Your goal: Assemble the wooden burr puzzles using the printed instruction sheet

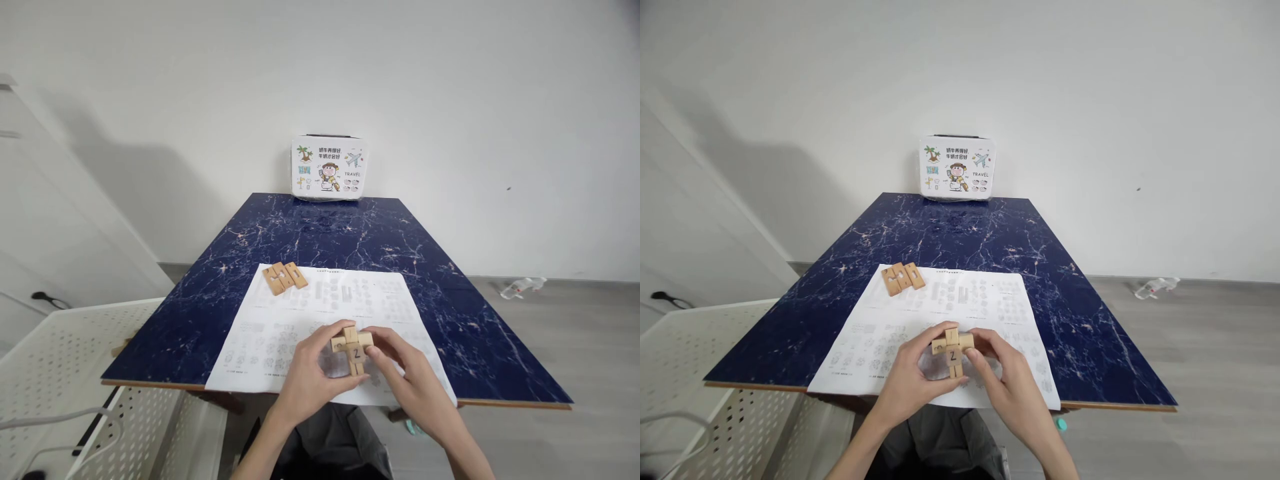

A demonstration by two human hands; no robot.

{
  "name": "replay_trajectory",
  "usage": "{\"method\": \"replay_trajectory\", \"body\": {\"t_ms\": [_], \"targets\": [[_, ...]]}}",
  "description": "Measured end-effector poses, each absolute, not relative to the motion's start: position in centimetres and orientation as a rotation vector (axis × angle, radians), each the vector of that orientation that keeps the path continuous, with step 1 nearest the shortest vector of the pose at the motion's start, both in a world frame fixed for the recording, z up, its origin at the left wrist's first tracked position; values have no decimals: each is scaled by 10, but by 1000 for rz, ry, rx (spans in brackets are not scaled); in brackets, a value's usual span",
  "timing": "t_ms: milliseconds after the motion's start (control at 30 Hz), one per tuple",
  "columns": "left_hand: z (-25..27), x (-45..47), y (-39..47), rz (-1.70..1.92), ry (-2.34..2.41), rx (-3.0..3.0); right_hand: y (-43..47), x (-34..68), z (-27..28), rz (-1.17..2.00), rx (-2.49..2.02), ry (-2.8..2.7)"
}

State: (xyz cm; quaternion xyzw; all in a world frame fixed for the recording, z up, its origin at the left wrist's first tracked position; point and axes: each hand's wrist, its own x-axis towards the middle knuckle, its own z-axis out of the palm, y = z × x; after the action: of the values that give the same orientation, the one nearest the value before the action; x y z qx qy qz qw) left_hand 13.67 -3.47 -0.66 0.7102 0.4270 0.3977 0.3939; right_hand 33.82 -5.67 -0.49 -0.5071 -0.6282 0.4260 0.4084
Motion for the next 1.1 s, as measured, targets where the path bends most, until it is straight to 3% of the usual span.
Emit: {"method": "replay_trajectory", "body": {"t_ms": [133, 267, 500, 700, 1100], "targets": [[-5, 136, -34, 1020, 980, 1802, -54, 342, -4, 801, -1230, -1787], [-3, 133, -33, 974, 894, 1786, -52, 346, -5, 746, -1144, -1897], [-6, 131, -33, 940, 843, 1760, -52, 343, -18, 796, -1149, -1920], [-6, 132, -33, 932, 868, 1773, -57, 333, -16, 1082, -1158, -1691], [-7, 133, -33, 914, 959, 1654, -50, 336, -4, 1145, -1329, -1602]]}}
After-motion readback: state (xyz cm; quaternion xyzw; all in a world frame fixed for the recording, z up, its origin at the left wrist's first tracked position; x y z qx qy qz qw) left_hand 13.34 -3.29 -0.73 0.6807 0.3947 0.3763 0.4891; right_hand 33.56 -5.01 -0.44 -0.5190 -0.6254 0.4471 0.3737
